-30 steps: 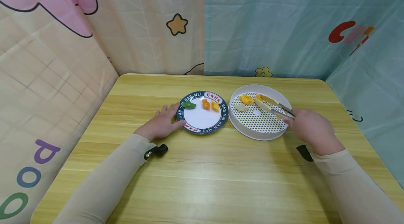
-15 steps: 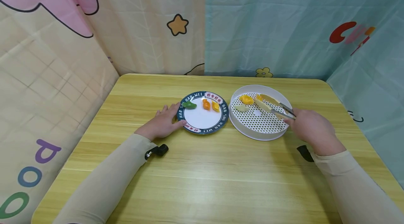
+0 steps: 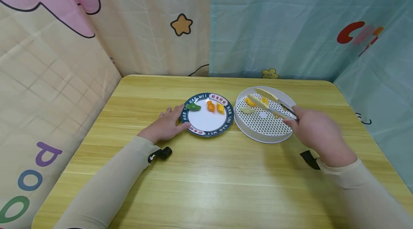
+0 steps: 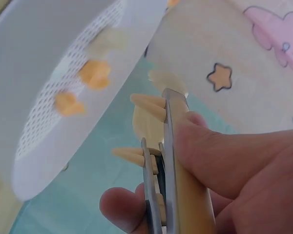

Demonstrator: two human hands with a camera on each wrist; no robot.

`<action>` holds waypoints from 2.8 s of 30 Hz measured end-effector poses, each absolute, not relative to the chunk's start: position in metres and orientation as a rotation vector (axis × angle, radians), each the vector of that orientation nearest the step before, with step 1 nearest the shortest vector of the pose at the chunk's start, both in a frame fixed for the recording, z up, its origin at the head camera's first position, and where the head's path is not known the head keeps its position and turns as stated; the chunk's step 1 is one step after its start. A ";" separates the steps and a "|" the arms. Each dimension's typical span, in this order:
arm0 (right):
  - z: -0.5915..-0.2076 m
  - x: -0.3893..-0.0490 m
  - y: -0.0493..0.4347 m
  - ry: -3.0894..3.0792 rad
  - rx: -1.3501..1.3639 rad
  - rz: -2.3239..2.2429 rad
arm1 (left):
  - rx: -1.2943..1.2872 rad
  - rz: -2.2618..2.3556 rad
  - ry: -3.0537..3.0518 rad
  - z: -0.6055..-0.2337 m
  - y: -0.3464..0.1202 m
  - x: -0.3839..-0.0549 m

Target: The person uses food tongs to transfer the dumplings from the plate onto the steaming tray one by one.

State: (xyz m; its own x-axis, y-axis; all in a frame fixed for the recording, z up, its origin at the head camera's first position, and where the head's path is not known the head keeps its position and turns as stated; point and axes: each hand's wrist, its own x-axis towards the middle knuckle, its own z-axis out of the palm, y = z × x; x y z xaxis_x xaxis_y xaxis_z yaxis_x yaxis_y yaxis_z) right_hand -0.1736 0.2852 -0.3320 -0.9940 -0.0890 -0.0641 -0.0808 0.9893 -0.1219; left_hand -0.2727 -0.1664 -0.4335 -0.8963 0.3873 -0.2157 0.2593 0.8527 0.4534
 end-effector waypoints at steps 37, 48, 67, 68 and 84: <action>-0.350 -0.180 0.189 3.137 -0.422 0.024 | 0.480 0.589 2.729 -0.434 -0.167 -0.273; -0.349 -0.181 0.185 3.151 -0.401 0.090 | 0.472 0.588 2.727 -0.432 -0.165 -0.272; -0.343 -0.183 0.174 3.136 -0.343 0.124 | 0.479 0.599 2.721 -0.428 -0.166 -0.270; -0.343 -0.183 0.174 3.131 -0.342 0.133 | 0.480 0.597 2.722 -0.429 -0.166 -0.270; -0.341 -0.187 0.167 3.077 -0.264 0.194 | 0.478 0.601 2.720 -0.429 -0.166 -0.270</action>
State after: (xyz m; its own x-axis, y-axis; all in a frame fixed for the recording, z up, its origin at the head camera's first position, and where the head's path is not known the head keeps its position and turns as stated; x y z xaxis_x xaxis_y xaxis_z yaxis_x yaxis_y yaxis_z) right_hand -0.1870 0.1667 -0.3412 -0.9843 -0.1666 -0.0579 -0.1726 0.9776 0.1206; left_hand -0.2702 -0.1658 -0.4286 -0.8949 0.3833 -0.2286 0.2513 0.8562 0.4515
